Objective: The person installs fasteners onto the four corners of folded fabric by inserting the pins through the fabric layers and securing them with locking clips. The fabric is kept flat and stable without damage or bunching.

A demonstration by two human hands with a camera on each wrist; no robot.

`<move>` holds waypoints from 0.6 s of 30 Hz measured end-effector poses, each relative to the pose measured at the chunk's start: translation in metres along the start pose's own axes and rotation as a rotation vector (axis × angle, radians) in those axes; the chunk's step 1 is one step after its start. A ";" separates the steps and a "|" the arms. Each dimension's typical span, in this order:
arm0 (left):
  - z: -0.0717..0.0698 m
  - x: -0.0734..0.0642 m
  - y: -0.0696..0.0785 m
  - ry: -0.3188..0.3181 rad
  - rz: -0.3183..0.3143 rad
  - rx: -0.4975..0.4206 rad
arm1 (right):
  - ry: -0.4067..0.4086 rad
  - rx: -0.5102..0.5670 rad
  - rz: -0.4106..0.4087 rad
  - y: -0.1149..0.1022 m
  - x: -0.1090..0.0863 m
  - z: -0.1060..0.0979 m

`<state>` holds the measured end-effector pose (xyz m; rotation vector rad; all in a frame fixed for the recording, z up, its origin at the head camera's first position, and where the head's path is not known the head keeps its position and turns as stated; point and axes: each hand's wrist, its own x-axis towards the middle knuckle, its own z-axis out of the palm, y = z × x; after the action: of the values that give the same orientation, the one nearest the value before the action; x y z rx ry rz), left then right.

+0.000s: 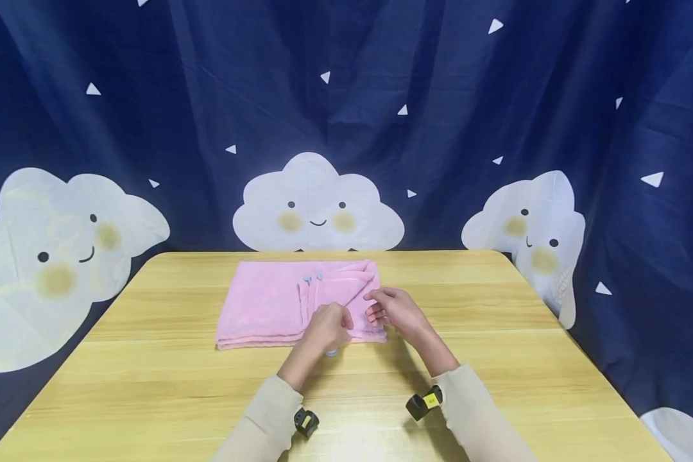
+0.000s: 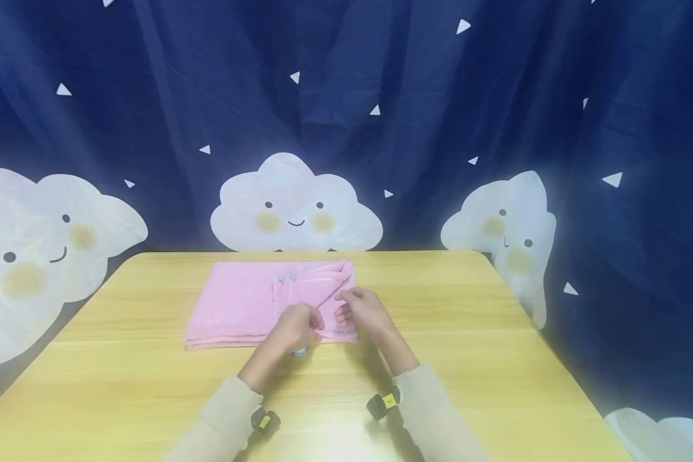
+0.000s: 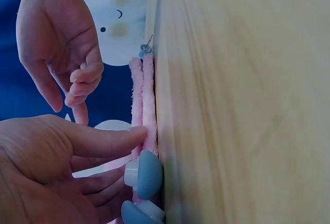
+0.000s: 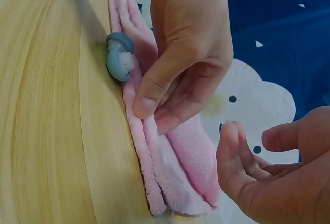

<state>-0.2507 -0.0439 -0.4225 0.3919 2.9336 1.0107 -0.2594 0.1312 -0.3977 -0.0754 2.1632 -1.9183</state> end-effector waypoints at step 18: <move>-0.012 0.003 -0.004 0.142 -0.032 -0.095 | -0.114 -0.179 -0.005 0.002 0.000 -0.011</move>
<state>-0.2556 -0.0534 -0.4150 0.2810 2.9885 1.2159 -0.2613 0.1424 -0.3985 -0.2171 2.2535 -1.6759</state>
